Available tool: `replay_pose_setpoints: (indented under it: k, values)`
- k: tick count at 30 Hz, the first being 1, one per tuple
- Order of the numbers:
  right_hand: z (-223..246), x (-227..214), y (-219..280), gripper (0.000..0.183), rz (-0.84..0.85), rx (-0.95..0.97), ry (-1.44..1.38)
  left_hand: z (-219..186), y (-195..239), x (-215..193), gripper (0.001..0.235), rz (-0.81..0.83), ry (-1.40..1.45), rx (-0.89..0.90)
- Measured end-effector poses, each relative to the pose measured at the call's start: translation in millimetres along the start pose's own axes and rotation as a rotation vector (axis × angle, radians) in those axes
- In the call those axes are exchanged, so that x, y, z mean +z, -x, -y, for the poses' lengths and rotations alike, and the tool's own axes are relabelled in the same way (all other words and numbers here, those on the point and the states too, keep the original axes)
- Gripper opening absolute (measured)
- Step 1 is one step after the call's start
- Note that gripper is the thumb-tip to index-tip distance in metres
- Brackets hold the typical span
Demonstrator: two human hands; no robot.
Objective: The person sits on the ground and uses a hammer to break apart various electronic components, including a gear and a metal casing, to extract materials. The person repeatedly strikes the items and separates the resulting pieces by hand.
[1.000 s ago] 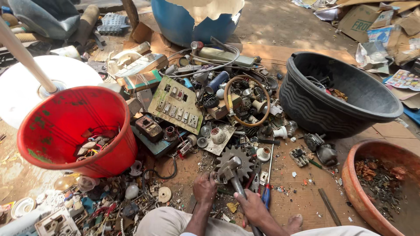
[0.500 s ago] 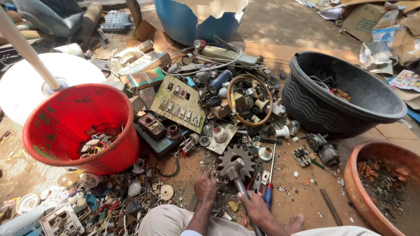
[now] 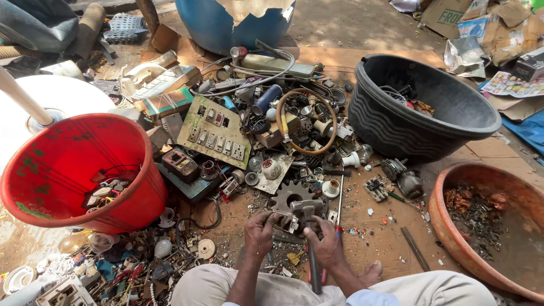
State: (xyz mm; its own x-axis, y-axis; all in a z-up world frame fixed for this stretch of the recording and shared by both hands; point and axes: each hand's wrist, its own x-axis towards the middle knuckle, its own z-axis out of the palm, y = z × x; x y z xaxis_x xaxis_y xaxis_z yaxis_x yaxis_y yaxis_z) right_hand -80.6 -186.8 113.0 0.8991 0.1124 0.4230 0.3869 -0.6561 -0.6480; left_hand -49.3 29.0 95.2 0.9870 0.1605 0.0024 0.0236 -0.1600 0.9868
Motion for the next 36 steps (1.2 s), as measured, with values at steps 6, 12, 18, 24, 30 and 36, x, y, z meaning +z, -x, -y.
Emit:
replay_pose_setpoints:
  k: [6,12,18,24,30,36]
  values:
    - [21.5,-8.5,-4.0,0.032,0.460,0.860,-0.601,-29.3,32.0,6.9,0.023,0.070,-0.064,0.065]
    - [41.5,-22.6,-2.2,0.018,0.560,0.523,-0.215,-52.1,52.6,18.6,0.032,0.074,-0.426,0.500]
    - [50.3,-34.1,10.9,0.020,0.739,0.590,-0.470,-25.3,32.3,25.2,0.058,0.393,-0.342,0.260]
    - [52.6,-29.7,2.3,0.025,0.469,0.615,-0.476,16.8,21.4,47.2,0.076,-0.020,-0.222,0.094]
    - [58.2,1.7,19.6,0.021,0.012,0.171,-0.209,53.0,8.0,62.7,0.080,-0.176,-0.134,-0.298]
    - [11.3,12.2,15.6,0.020,0.207,0.815,-0.793,59.5,3.3,38.4,0.070,0.055,-0.213,-0.105]
